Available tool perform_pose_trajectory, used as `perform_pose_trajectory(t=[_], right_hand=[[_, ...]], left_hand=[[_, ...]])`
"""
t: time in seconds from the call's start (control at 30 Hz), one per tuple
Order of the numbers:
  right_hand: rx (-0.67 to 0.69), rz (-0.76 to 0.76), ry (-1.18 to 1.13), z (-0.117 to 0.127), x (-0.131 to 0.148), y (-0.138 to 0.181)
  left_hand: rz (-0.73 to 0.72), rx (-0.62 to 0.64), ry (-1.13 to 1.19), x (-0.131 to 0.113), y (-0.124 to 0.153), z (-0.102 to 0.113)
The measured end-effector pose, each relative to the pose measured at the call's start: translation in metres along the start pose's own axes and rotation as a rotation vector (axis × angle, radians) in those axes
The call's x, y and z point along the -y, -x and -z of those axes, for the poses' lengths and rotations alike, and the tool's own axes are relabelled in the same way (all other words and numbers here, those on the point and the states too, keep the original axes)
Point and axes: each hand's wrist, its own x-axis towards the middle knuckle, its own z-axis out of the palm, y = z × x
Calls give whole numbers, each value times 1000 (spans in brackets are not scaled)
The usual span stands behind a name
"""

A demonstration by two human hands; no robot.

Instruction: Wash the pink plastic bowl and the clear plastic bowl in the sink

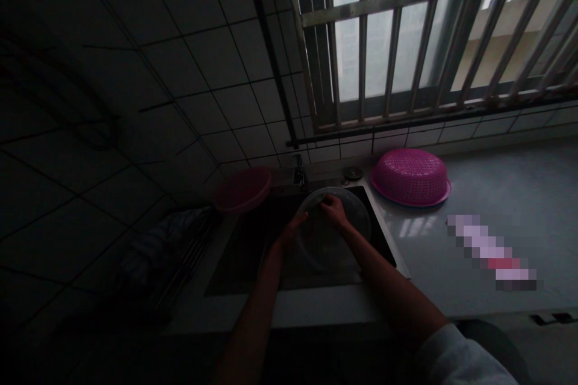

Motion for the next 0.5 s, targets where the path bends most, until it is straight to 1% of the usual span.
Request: perform_pose_trajectory(t=[0.03, 0.07, 0.1, 0.13, 0.23, 0.27, 0.3, 0.33, 0.37, 0.43, 0.47, 0.5], right_hand=[[-75, -5, -14, 5, 2, -2], [-96, -6, -24, 7, 4, -1], [-55, -7, -30, 5, 4, 1], [34, -8, -28, 1, 3, 5], [420, -49, -2, -19, -3, 20], [510, -66, 3, -25, -4, 24], [540, -73, 2, -29, -5, 26], [513, -68, -3, -30, -5, 25], [429, -53, -9, -28, -3, 23], [176, -16, -18, -19, 1, 14], [74, -5, -18, -13, 4, 10], [23, -1, -17, -8, 6, 7]], left_hand=[[-26, 7, -22, 0, 0, 0], [-51, 8, -53, 0, 1, 0], [-75, 0, -90, 0, 0, 0], [-100, -18, -129, 0, 0, 1], [-146, -111, -210, 0, -1, 2], [-148, -139, -221, -1, -2, 2], [-154, -150, -229, -1, -2, 2], [-166, -143, -239, -1, -2, 2], [-180, -120, -251, 0, -2, 1], [-190, -46, -292, 0, 0, 1], [-173, -16, -316, 0, 1, 1], [-143, -4, -337, 0, 2, 1]])
